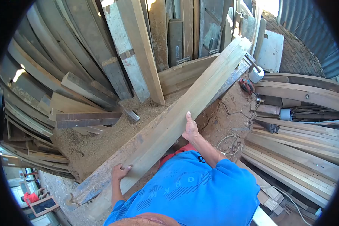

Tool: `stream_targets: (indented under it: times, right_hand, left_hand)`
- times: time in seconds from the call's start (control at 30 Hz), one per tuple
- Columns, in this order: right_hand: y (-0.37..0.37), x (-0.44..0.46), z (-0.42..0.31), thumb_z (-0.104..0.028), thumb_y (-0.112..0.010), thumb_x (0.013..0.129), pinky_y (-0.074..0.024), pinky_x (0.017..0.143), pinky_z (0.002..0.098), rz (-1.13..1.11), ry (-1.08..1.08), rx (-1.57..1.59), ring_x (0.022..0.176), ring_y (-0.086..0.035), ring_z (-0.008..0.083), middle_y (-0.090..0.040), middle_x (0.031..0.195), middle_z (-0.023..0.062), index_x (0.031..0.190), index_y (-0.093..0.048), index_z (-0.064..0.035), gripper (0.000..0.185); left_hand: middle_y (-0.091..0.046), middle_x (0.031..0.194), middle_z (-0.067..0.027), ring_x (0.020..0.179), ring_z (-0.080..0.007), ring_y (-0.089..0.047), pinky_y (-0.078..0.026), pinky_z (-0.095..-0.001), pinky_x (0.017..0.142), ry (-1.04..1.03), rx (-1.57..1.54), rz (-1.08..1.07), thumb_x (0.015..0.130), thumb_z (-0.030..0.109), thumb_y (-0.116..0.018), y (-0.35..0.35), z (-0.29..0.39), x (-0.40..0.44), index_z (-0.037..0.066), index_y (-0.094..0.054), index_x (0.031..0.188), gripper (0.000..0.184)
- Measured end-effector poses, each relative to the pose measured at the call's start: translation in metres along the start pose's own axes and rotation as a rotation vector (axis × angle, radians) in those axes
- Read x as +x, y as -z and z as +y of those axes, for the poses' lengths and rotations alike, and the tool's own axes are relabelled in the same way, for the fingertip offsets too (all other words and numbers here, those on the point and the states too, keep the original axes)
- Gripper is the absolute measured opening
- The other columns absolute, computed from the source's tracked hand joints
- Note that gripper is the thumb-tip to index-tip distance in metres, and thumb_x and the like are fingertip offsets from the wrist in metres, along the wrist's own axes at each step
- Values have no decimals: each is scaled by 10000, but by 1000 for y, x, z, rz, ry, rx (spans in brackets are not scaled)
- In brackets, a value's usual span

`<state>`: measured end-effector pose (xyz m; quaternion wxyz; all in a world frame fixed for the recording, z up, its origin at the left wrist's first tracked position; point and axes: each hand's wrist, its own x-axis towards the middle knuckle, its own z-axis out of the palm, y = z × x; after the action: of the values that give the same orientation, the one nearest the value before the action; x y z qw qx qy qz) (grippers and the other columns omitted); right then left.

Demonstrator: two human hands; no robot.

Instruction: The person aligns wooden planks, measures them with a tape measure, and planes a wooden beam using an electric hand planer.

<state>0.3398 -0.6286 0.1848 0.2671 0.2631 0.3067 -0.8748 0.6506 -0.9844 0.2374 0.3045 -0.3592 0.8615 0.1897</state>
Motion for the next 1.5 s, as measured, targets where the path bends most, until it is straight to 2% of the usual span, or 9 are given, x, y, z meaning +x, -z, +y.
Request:
stream_targets:
  times: [0.27, 0.37, 0.53, 0.67, 0.9, 1.0, 1.17, 1.3, 1.5]
  right_hand:
    - [4, 4, 30, -542, -453, 1049, -286, 1214, 573, 75, 44, -2, 1453, -384, 359, -427, 1581, 127, 1544, -379, -90, 674]
    - [3, 10, 38, -578, -431, 1044, -273, 1222, 557, 3, 65, 32, 1455, -381, 355, -419, 1587, 121, 1548, -376, -95, 701]
    - [0, 31, 47, -643, -346, 1043, -287, 1216, 543, 13, 114, 53, 1437, -396, 345, -435, 1567, 107, 1541, -383, -98, 740]
    - [4, 41, 50, -665, -275, 1048, -313, 1209, 514, 52, 84, 62, 1433, -405, 324, -427, 1566, 107, 1554, -359, -109, 757]
    - [18, 49, 77, -718, -299, 1015, -279, 1221, 533, 117, 78, -1, 1458, -368, 329, -388, 1597, 102, 1567, -342, -130, 807]
    - [14, 49, 89, -720, -307, 1010, -245, 1237, 538, 73, 25, 35, 1478, -337, 334, -362, 1617, 100, 1570, -340, -137, 809]
    - [-10, 42, 107, -728, -313, 1001, -233, 1247, 515, 19, -19, 37, 1480, -338, 321, -357, 1623, 84, 1577, -325, -130, 830]
    - [-9, 43, 125, -732, -325, 994, -245, 1246, 500, -12, -84, 83, 1472, -353, 309, -374, 1609, 79, 1570, -332, -133, 831]
    - [-19, 41, 145, -760, -351, 965, -328, 1207, 474, -16, -140, 108, 1431, -412, 300, -437, 1558, 65, 1549, -360, -165, 834]
  left_hand:
    - [-658, 1323, -213, 1289, -375, -574, -439, -470, 1104, -71, 32, -28, 686, 758, -751, 38, -18, 50, 87, -692, 1304, 915]
    - [-654, 1312, -231, 1294, -377, -565, -426, -482, 1107, -65, 34, -11, 658, 743, -786, 53, -13, 64, 83, -709, 1265, 900]
    - [-685, 1222, -233, 1231, -396, -592, -447, -510, 1050, -42, 19, 66, 603, 715, -841, 72, 11, 65, 65, -711, 1200, 892]
    - [-716, 1144, -220, 1145, -408, -642, -482, -517, 994, -83, 42, 153, 564, 749, -843, 49, -1, 70, 70, -709, 1197, 938]
    - [-740, 1109, -192, 1120, -377, -670, -519, -464, 970, -150, -53, 200, 534, 773, -841, 38, -20, 56, 74, -722, 1185, 963]
    - [-735, 1041, -206, 1055, -381, -679, -529, -479, 921, -152, -66, 279, 532, 701, -888, 47, -31, 46, 80, -756, 1088, 844]
    - [-729, 929, -172, 945, -375, -682, -532, -494, 859, -79, 49, 300, 512, 774, -850, 69, -52, 49, 79, -723, 980, 847]
    - [-708, 822, -169, 857, -392, -686, -535, -500, 765, -129, 59, 412, 505, 777, -850, 77, -74, 52, 74, -678, 850, 801]
    - [-677, 727, -140, 746, -381, -663, -515, -504, 714, -224, 111, 533, 488, 784, -844, 86, -96, 58, 74, -637, 793, 800]
